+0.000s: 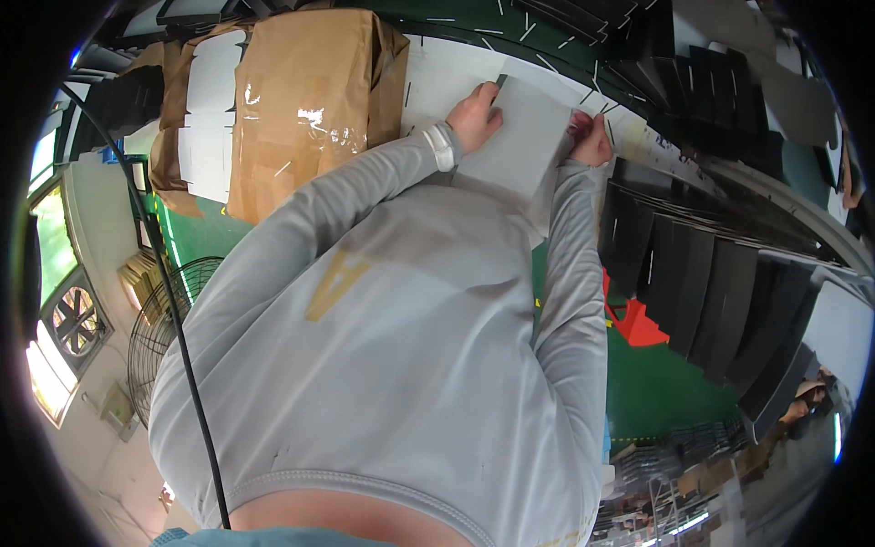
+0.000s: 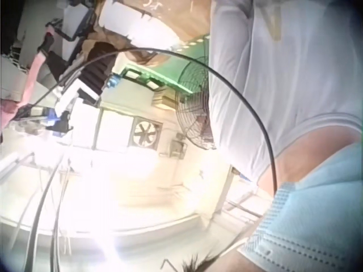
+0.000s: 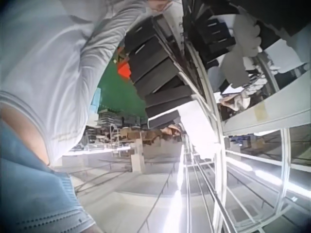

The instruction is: Folding cardboard boxes at an industrial assembly station.

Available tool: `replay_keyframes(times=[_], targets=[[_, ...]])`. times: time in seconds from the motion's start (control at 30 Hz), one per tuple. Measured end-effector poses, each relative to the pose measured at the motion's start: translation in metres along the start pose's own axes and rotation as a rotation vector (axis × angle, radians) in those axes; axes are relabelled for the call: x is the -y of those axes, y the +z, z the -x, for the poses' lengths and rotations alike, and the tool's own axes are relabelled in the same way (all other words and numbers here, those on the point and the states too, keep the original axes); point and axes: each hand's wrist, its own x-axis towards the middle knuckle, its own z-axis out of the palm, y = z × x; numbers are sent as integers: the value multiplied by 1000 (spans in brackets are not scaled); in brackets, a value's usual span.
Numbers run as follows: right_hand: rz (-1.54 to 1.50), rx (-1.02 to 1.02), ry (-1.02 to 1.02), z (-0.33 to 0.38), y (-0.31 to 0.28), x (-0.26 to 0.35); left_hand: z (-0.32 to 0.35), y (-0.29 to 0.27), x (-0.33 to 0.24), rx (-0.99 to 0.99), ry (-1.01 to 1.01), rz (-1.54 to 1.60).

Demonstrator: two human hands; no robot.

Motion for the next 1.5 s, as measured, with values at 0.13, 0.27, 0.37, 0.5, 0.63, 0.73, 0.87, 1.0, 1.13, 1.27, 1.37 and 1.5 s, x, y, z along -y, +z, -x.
replay_keyframes(times=[0.13, 0.27, 0.37, 0.5, 0.63, 0.73, 0.87, 1.0, 1.13, 1.27, 1.37, 1.5], targets=[[32, 311, -655, -8, -19, -26, -15, -7, 13, -40, -29, 287], [360, 231, -596, 2, -14, -23, -21, -11, 23, -10, -38, 456], [578, 173, -560, 7, -12, -19, -24, -16, 27, 130, 56, 381], [393, 440, -347, 0, -23, -14, -27, -23, 24, 321, 105, 255], [439, 481, -220, 6, -14, -1, -33, -18, 36, 308, 74, 273], [578, 427, -119, 12, -5, 15, -38, -22, 34, 331, 53, 283], [481, 853, -244, -19, -32, 3, -59, -25, 24, 534, -74, 142], [292, 523, -232, 0, -16, -13, -71, -28, 30, 262, 298, -214], [260, 456, -204, 2, -13, -14, -99, -34, 22, 560, 264, -315], [287, 582, -227, -8, -23, -28, -105, -38, 8, 610, 219, -445], [56, 420, -440, -27, -30, -48, -102, -44, -15, 656, 295, -383], [361, -41, -292, -40, -8, -27, -72, -32, 11, 620, 589, -318]])
